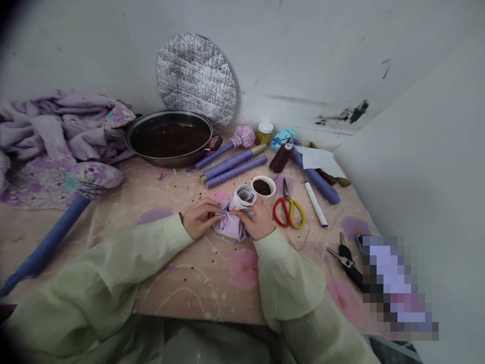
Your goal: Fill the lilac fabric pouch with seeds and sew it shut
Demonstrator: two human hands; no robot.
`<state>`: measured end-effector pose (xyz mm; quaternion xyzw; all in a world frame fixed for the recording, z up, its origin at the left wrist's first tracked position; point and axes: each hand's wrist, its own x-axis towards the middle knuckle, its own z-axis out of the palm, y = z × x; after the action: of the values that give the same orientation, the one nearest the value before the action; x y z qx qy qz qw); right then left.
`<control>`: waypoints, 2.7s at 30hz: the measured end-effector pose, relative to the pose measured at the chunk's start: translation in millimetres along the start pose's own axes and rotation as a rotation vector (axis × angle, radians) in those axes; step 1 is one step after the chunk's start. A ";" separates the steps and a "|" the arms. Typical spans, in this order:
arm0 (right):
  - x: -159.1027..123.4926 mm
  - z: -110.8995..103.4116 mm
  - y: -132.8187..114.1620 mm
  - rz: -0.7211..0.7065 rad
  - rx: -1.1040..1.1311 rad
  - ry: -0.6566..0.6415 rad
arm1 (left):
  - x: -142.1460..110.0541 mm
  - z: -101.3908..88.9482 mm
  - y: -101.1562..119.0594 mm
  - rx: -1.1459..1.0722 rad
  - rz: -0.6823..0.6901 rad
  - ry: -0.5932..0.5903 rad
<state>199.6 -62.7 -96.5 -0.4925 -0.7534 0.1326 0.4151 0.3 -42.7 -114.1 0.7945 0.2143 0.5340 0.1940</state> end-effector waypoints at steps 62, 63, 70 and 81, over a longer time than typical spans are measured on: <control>5.8 0.0 -18.8 -0.026 -0.163 0.150 | -1.3 0.8 -0.7 0.008 -0.020 0.014; 6.2 -0.2 -19.4 -0.039 -0.162 0.142 | -1.4 0.9 -0.9 0.008 -0.021 0.011; 7.0 0.2 -21.9 -0.084 -0.155 0.191 | -1.5 0.4 -0.5 0.010 -0.015 0.006; 9.4 -1.3 -24.1 -0.032 -0.124 0.147 | -0.7 -0.7 0.1 0.020 -0.012 0.032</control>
<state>183.8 -66.6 -76.3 -0.5134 -0.7356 0.0428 0.4400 -0.6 -43.1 -114.4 0.7865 0.2276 0.5432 0.1858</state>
